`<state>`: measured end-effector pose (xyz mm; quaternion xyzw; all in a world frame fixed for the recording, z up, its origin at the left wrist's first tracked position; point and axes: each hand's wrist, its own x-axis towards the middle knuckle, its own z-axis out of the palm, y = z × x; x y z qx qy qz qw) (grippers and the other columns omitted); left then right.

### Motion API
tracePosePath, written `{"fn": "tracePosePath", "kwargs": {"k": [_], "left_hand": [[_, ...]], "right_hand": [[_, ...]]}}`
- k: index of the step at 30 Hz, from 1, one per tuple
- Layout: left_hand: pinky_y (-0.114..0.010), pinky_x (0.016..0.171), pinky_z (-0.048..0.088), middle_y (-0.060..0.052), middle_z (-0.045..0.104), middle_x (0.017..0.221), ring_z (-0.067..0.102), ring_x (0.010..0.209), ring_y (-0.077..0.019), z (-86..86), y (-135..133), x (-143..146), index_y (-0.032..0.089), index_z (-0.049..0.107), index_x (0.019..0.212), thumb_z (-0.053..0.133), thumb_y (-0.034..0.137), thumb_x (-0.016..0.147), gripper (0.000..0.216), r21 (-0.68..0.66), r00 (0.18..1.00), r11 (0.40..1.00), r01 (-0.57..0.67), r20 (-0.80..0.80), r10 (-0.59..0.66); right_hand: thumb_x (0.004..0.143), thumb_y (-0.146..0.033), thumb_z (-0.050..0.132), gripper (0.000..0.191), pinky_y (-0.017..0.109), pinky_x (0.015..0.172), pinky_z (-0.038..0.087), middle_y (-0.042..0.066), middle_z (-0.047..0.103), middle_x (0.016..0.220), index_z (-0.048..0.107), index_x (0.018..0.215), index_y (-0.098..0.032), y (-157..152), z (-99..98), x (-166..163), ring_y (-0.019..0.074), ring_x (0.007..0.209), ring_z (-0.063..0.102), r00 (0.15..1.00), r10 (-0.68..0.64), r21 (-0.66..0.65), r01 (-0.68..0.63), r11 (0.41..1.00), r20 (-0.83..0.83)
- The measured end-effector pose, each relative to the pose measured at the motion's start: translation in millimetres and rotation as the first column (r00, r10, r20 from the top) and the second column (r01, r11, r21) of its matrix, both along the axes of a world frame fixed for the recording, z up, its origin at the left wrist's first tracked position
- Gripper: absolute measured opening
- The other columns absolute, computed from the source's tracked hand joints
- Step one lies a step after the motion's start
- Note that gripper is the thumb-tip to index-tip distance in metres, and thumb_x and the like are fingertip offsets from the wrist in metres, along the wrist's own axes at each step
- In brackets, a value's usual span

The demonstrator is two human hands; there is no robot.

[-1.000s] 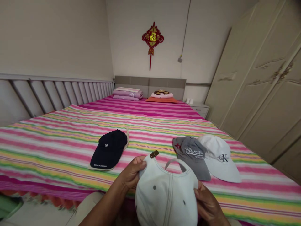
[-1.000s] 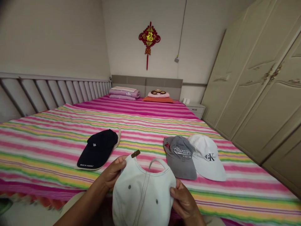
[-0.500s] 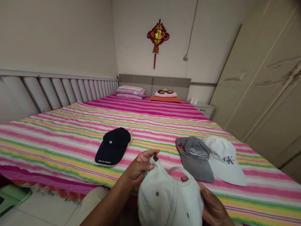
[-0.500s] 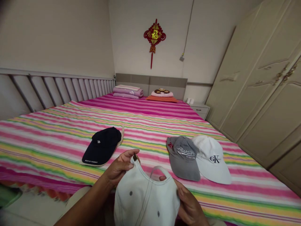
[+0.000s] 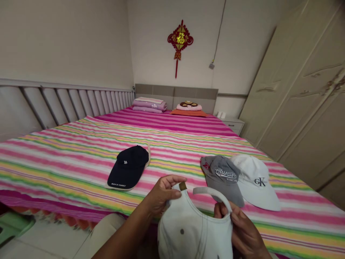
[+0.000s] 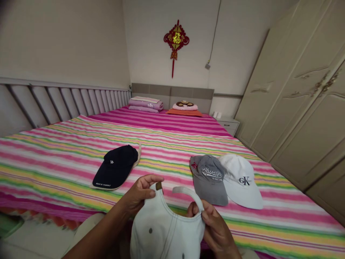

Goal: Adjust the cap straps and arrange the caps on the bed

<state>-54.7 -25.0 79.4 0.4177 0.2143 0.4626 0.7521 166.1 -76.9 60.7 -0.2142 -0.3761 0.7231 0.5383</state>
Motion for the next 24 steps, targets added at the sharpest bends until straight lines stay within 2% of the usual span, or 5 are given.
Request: {"fn": "tracePosePath", "kwargs": {"k": [6, 13, 16, 20, 24], "left_hand": [[-0.019, 0.060, 0.041, -0.004, 0.062, 0.082, 0.055, 0.072, -0.0122, 13.2, -8, 3, 0.014, 0.065, 0.085, 0.073, 0.012, 0.052, 0.033, 0.226, 0.947, 0.964, -0.139, -0.255, 0.197], [-0.019, 0.054, 0.039, -0.002, 0.061, 0.073, 0.053, 0.061, -0.0106, 36.0, -25, 2, 0.015, 0.060, 0.081, 0.061, 0.006, 0.059, 0.024, 0.442, 0.879, 0.884, -0.155, -0.346, 0.327], [-0.021, 0.057, 0.041, -0.004, 0.063, 0.075, 0.056, 0.065, -0.0136, 42.9, -31, 3, 0.016, 0.063, 0.081, 0.060, 0.009, 0.062, 0.020, 0.602, 0.785, 0.782, -0.161, -0.402, 0.471], [-0.024, 0.067, 0.041, -0.005, 0.064, 0.079, 0.058, 0.073, -0.0167, 44.2, -36, 1, 0.018, 0.065, 0.089, 0.059, 0.015, 0.069, 0.022, 0.810, 0.696, 0.583, -0.059, -0.386, 0.606], [-0.024, 0.069, 0.039, -0.007, 0.064, 0.084, 0.056, 0.077, -0.0173, 42.0, -38, -3, 0.020, 0.062, 0.101, 0.054, 0.018, 0.075, 0.027, 0.851, 0.693, 0.523, 0.035, -0.398, 0.601]], "right_hand": [[0.060, -0.029, 0.070, 0.017, 0.024, 0.052, 0.038, 0.002, 0.058, 0.060, 0.057, 0.063, -0.018, -3, 1.4, 4, 0.0142, 0.055, 0.050, 0.999, -0.050, 0.036, 0.049, 0.998, 0.011], [0.060, -0.029, 0.068, 0.014, 0.030, 0.054, 0.037, 0.004, 0.059, 0.062, 0.057, 0.059, -0.021, -6, 6.0, 8, 0.0184, 0.057, 0.049, 0.999, -0.011, 0.138, 0.007, 0.990, 0.031], [0.065, -0.037, 0.064, 0.016, 0.031, 0.054, 0.036, 0.004, 0.060, 0.062, 0.059, 0.061, -0.022, -10, 8.1, 6, 0.0189, 0.056, 0.048, 1.000, -0.013, 0.215, 0.010, 0.977, 0.011], [0.072, -0.041, 0.058, 0.021, 0.031, 0.057, 0.036, 0.004, 0.062, 0.054, 0.061, 0.061, -0.023, -16, 13.6, 6, 0.0188, 0.055, 0.049, 0.999, -0.031, 0.279, 0.021, 0.960, 0.032], [0.069, -0.037, 0.064, 0.015, 0.030, 0.058, 0.036, 0.001, 0.056, 0.040, 0.062, 0.068, -0.022, -22, 20.3, 9, 0.0166, 0.049, 0.049, 0.993, -0.081, 0.244, 0.058, 0.968, 0.087]]}}
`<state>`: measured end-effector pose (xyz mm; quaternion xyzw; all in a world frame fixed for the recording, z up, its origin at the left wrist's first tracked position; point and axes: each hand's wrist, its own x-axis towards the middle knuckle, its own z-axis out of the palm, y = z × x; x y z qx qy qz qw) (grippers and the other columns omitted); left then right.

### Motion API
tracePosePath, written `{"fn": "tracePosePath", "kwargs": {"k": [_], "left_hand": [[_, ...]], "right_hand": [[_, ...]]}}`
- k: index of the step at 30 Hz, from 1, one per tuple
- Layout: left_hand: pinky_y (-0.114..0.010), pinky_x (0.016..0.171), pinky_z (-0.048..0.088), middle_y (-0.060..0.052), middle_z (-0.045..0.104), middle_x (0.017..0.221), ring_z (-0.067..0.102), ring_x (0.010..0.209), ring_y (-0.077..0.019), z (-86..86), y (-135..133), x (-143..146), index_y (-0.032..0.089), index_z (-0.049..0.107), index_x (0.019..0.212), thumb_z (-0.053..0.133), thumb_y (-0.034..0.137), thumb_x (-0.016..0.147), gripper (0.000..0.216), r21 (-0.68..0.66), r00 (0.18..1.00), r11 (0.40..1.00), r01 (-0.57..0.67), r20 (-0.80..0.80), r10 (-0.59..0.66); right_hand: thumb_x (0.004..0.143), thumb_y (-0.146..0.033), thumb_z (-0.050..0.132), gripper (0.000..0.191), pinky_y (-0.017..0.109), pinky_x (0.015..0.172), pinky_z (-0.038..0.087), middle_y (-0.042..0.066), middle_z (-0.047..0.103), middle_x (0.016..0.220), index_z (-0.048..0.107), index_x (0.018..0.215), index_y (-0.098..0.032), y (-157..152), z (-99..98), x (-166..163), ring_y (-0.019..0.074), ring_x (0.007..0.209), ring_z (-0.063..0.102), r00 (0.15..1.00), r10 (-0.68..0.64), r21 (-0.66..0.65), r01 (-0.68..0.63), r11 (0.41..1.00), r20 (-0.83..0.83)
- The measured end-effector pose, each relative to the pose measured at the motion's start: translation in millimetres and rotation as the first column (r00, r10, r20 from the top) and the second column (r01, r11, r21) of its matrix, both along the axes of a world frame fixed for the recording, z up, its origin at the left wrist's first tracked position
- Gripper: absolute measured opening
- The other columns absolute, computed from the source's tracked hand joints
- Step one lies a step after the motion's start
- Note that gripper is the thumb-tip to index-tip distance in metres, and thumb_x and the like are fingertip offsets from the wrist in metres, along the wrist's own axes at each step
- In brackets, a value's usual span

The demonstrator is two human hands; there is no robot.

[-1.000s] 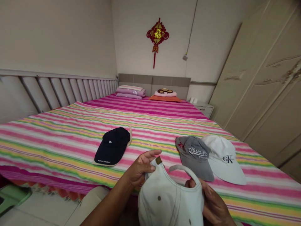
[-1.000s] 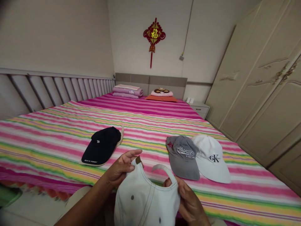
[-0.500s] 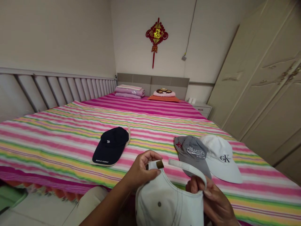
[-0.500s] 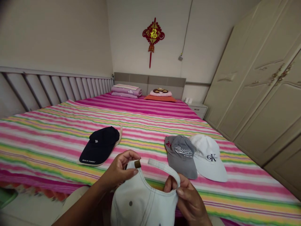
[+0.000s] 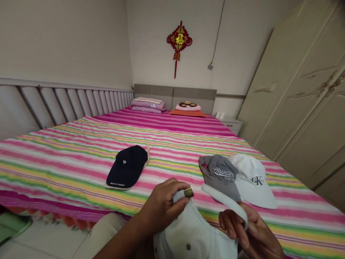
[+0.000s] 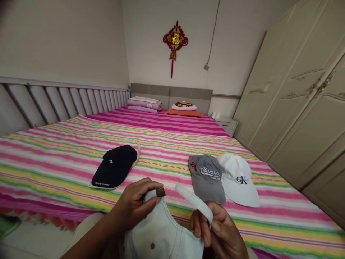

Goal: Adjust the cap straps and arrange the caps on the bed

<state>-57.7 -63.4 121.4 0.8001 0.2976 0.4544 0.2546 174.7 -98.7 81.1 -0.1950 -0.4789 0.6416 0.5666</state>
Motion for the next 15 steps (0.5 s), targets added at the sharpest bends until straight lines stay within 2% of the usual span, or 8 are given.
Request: {"fn": "tracePosePath", "kwargs": {"k": [4, 7, 11, 13, 15], "left_hand": [[-0.024, 0.071, 0.038, -0.006, 0.062, 0.087, 0.054, 0.081, -0.0171, -0.7, -1, 0, 0.020, 0.061, 0.103, 0.050, 0.019, 0.078, 0.027, -0.087, 0.999, 0.995, 0.044, 0.033, -0.041], [-0.024, 0.072, 0.038, -0.006, 0.061, 0.088, 0.054, 0.081, -0.0163, -4.2, -1, 3, 0.018, 0.060, 0.097, 0.047, 0.023, 0.081, 0.022, -0.273, 0.989, 0.955, 0.113, 0.125, -0.081], [-0.026, 0.076, 0.039, -0.005, 0.061, 0.086, 0.055, 0.082, -0.0153, -13.9, 0, 10, 0.017, 0.059, 0.093, 0.048, 0.029, 0.081, 0.020, -0.509, 0.923, 0.806, 0.303, 0.369, -0.114], [-0.027, 0.078, 0.039, -0.005, 0.062, 0.085, 0.056, 0.083, -0.0148, -19.1, 0, 13, 0.017, 0.059, 0.093, 0.052, 0.029, 0.079, 0.020, -0.547, 0.867, 0.735, 0.400, 0.485, -0.111], [-0.026, 0.078, 0.039, -0.005, 0.063, 0.084, 0.057, 0.083, -0.0143, -23.8, 0, 14, 0.017, 0.061, 0.093, 0.055, 0.030, 0.077, 0.021, -0.553, 0.811, 0.685, 0.474, 0.578, -0.095]], "right_hand": [[0.073, -0.044, 0.058, 0.024, 0.030, 0.054, 0.037, -0.004, 0.045, 0.031, 0.060, 0.068, -0.020, -4, -0.9, 2, 0.0111, 0.033, 0.040, 0.999, -0.034, 0.008, 0.034, 0.999, -0.012], [0.076, -0.041, 0.056, 0.023, 0.028, 0.051, 0.037, -0.005, 0.043, 0.030, 0.058, 0.066, -0.020, -4, -3.3, 2, 0.0093, 0.030, 0.038, 1.000, -0.029, -0.027, 0.029, 0.999, 0.008], [0.073, -0.032, 0.062, 0.013, 0.024, 0.044, 0.037, -0.001, 0.055, 0.044, 0.056, 0.071, -0.020, -4, 2.1, -2, 0.0100, 0.035, 0.047, 0.999, -0.016, -0.080, 0.019, 0.997, 0.046], [0.071, -0.028, 0.065, 0.014, 0.022, 0.041, 0.036, 0.000, 0.060, 0.053, 0.058, 0.082, -0.022, -3, 7.5, -4, 0.0093, 0.035, 0.049, 0.998, -0.045, -0.105, 0.050, 0.993, 0.051], [0.069, -0.025, 0.067, 0.026, 0.020, 0.039, 0.035, 0.001, 0.065, 0.062, 0.059, 0.094, -0.027, -2, 12.2, -7, 0.0082, 0.034, 0.050, 0.996, -0.073, -0.128, 0.080, 0.988, 0.058]]}}
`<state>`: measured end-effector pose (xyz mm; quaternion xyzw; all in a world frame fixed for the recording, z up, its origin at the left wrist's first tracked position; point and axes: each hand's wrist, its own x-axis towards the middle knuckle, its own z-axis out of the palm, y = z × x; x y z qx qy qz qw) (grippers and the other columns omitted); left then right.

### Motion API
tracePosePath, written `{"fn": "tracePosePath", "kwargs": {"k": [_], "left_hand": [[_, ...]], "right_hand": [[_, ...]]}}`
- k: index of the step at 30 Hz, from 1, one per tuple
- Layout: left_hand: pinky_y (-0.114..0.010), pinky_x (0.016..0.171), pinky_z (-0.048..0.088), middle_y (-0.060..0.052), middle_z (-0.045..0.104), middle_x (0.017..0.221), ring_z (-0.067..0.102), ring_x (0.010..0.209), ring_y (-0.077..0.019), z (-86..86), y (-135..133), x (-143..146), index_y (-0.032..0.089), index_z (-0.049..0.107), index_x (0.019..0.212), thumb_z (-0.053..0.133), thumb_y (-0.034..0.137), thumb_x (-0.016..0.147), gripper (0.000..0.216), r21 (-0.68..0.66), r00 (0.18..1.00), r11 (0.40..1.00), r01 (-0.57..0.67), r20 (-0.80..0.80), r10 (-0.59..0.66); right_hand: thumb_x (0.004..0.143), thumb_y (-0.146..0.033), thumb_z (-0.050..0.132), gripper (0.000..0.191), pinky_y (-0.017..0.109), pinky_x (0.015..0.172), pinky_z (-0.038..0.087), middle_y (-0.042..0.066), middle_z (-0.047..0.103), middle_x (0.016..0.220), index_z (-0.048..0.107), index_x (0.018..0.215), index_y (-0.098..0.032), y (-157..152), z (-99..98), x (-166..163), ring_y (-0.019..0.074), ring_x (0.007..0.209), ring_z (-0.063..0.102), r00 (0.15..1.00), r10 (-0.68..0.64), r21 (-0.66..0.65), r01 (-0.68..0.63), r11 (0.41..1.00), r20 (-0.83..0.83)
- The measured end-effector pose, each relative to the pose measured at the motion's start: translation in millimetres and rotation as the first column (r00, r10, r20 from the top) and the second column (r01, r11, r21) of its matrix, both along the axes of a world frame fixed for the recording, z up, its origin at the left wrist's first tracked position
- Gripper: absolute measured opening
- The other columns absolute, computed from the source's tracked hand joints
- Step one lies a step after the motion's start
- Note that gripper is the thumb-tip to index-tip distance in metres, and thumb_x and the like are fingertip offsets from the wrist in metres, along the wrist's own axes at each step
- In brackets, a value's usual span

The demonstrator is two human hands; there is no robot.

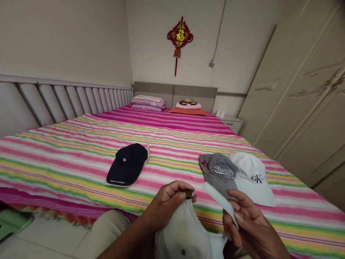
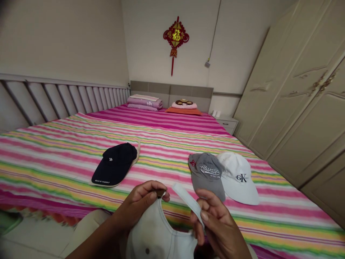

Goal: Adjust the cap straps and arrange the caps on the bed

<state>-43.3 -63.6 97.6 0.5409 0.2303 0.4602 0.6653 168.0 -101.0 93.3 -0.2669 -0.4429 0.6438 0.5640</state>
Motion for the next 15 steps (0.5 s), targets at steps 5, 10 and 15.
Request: {"fn": "tracePosePath", "kwargs": {"k": [5, 10, 15], "left_hand": [[-0.021, 0.068, 0.041, -0.004, 0.065, 0.079, 0.058, 0.074, -0.0113, -6.9, -1, 5, 0.017, 0.064, 0.090, 0.061, 0.030, 0.073, 0.021, -0.148, 0.980, 0.988, 0.040, 0.200, -0.010], [-0.017, 0.059, 0.039, -0.002, 0.063, 0.073, 0.055, 0.061, -0.0070, -7.9, -1, 9, 0.017, 0.065, 0.086, 0.063, 0.029, 0.071, 0.019, -0.208, 0.963, 0.977, 0.038, 0.269, 0.020], [-0.019, 0.060, 0.038, -0.002, 0.060, 0.076, 0.053, 0.064, -0.0080, -12.1, -2, 9, 0.018, 0.063, 0.089, 0.061, 0.032, 0.072, 0.022, -0.167, 0.982, 0.986, -0.006, 0.185, 0.037]], "right_hand": [[0.072, -0.028, 0.065, 0.012, 0.022, 0.044, 0.038, 0.003, 0.065, 0.056, 0.068, 0.082, -0.021, 2, 3.7, -3, 0.0086, 0.036, 0.052, 0.985, 0.017, 0.031, -0.023, 0.999, 0.169], [0.074, -0.033, 0.062, 0.018, 0.021, 0.047, 0.037, -0.001, 0.060, 0.049, 0.066, 0.085, -0.019, 4, 4.1, -4, 0.0096, 0.041, 0.055, 0.954, 0.092, 0.009, -0.098, 0.995, 0.284], [0.074, -0.038, 0.061, 0.023, 0.020, 0.046, 0.034, 0.001, 0.064, 0.059, 0.059, 0.086, -0.019, 3, 11.6, -9, 0.0083, 0.042, 0.053, 0.904, 0.103, -0.033, -0.098, 0.995, 0.415]]}}
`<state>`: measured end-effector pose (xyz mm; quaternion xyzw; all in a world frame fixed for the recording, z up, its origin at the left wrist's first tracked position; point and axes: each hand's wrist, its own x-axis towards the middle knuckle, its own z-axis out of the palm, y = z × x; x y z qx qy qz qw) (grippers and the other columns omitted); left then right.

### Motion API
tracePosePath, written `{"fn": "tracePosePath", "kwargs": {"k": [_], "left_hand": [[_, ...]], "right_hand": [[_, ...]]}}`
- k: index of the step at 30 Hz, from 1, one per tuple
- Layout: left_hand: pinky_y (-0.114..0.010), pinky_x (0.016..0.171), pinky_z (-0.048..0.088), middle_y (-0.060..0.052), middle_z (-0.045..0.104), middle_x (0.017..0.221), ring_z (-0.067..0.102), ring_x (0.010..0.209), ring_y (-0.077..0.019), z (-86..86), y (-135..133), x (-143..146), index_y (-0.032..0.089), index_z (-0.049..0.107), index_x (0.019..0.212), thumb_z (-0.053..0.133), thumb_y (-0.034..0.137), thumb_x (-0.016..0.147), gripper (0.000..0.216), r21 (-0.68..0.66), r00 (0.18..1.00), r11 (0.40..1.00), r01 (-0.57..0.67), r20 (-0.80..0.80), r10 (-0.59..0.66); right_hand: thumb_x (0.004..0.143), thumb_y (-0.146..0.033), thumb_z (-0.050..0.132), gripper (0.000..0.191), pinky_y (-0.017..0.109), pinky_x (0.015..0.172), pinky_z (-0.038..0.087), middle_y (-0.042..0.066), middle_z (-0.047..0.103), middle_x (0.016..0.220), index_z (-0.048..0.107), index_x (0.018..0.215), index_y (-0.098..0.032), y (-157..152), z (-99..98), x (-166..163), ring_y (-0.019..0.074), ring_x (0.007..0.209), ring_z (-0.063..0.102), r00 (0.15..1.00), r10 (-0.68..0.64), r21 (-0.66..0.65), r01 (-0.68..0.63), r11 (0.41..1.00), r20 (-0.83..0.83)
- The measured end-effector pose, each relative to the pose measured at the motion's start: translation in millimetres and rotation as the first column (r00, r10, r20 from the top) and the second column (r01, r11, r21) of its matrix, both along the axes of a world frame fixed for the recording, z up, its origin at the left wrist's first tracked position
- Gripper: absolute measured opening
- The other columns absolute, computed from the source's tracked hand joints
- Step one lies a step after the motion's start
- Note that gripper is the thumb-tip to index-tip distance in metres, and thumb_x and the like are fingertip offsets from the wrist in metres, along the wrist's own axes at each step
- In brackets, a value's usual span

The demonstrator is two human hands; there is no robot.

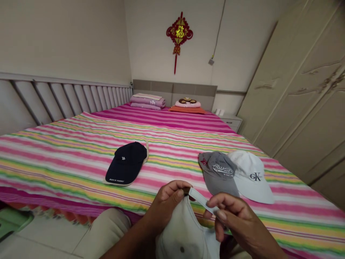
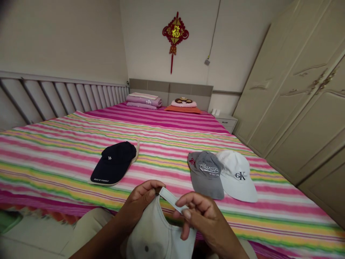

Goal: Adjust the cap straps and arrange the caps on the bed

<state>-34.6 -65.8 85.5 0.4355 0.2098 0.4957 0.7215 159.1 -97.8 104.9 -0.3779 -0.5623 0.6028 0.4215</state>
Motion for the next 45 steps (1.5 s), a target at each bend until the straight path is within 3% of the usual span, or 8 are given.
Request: {"fn": "tracePosePath", "kwargs": {"k": [5, 10, 14, 21, 28, 30, 39, 45], "left_hand": [[-0.020, 0.068, 0.038, 0.000, 0.055, 0.078, 0.049, 0.071, -0.0083, 2.1, -5, -1, 0.020, 0.061, 0.094, 0.053, 0.028, 0.079, 0.019, 0.281, 0.964, 0.958, -0.059, -0.232, 0.128], [-0.023, 0.074, 0.040, -0.001, 0.056, 0.087, 0.052, 0.081, -0.0114, 9.7, -9, -4, 0.022, 0.058, 0.100, 0.049, 0.023, 0.082, 0.020, 0.557, 0.899, 0.828, -0.064, -0.328, 0.291], [-0.026, 0.079, 0.041, -0.002, 0.057, 0.091, 0.054, 0.086, -0.0131, 16.5, -11, -6, 0.023, 0.055, 0.104, 0.047, 0.019, 0.082, 0.023, 0.705, 0.868, 0.709, -0.026, -0.336, 0.366], [-0.032, 0.095, 0.034, -0.001, 0.060, 0.097, 0.053, 0.094, -0.0136, 28.3, -10, -6, 0.024, 0.049, 0.111, 0.046, 0.014, 0.081, 0.031, 0.865, 0.822, 0.496, 0.071, -0.332, 0.462], [-0.039, 0.103, 0.023, -0.001, 0.060, 0.095, 0.055, 0.089, -0.0119, 32.0, -10, -8, 0.022, 0.046, 0.111, 0.045, 0.013, 0.081, 0.031, 0.895, 0.758, 0.416, 0.162, -0.382, 0.528], [-0.039, 0.103, 0.022, -0.001, 0.061, 0.094, 0.056, 0.088, -0.0118, 33.5, -11, -9, 0.021, 0.046, 0.111, 0.045, 0.013, 0.081, 0.031, 0.893, 0.740, 0.405, 0.194, -0.405, 0.537], [-0.038, 0.102, 0.026, -0.001, 0.061, 0.097, 0.055, 0.091, -0.0124, 28.9, -10, -6, 0.023, 0.048, 0.109, 0.044, 0.013, 0.082, 0.030, 0.848, 0.795, 0.514, 0.133, -0.401, 0.456], [-0.039, 0.099, 0.030, -0.002, 0.062, 0.095, 0.055, 0.090, -0.0128, 27.4, -11, -5, 0.022, 0.049, 0.108, 0.044, 0.015, 0.082, 0.028, 0.856, 0.781, 0.501, 0.125, -0.397, 0.483]], "right_hand": [[0.072, -0.040, 0.061, 0.023, 0.019, 0.045, 0.035, -0.004, 0.053, 0.060, 0.055, 0.079, -0.018, -7, 13.6, -15, 0.0064, 0.045, 0.046, 0.981, -0.119, 0.069, 0.110, 0.992, 0.154], [0.073, -0.040, 0.059, 0.025, 0.019, 0.045, 0.036, -0.003, 0.048, 0.059, 0.057, 0.085, -0.018, -10, 25.4, -26, 0.0085, 0.050, 0.044, 0.958, -0.180, 0.137, 0.152, 0.979, 0.222], [0.069, -0.041, 0.062, 0.026, 0.018, 0.041, 0.031, -0.006, 0.043, 0.049, 0.053, 0.066, -0.016, -6, 30.8, -27, 0.0057, 0.042, 0.038, 0.970, -0.176, 0.087, 0.163, 0.983, 0.168], [0.065, -0.041, 0.063, 0.029, 0.017, 0.036, 0.023, -0.006, 0.045, 0.038, 0.049, 0.062, -0.016, -2, 30.5, -26, 0.0033, 0.031, 0.033, 0.995, -0.101, -0.103, 0.101, 0.990, 0.003], [0.064, -0.037, 0.063, 0.027, 0.017, 0.038, 0.025, -0.006, 0.045, 0.040, 0.047, 0.059, -0.016, -2, 39.1, -24, 0.0038, 0.035, 0.035, 0.988, -0.128, -0.044, 0.132, 0.990, 0.092], [0.065, -0.035, 0.063, 0.026, 0.017, 0.039, 0.026, -0.006, 0.045, 0.040, 0.047, 0.058, -0.016, -2, 41.5, -23, 0.0041, 0.036, 0.035, 0.985, -0.125, -0.016, 0.128, 0.992, 0.120], [0.066, -0.039, 0.063, 0.029, 0.017, 0.039, 0.024, -0.006, 0.045, 0.039, 0.047, 0.060, -0.016, -3, 34.9, -23, 0.0039, 0.034, 0.034, 0.988, -0.118, -0.042, 0.122, 0.992, 0.097], [0.067, -0.039, 0.060, 0.028, 0.019, 0.040, 0.025, -0.006, 0.044, 0.040, 0.046, 0.060, -0.016, -4, 33.1, -24, 0.0050, 0.036, 0.034, 0.977, -0.152, -0.012, 0.155, 0.988, 0.148]]}}
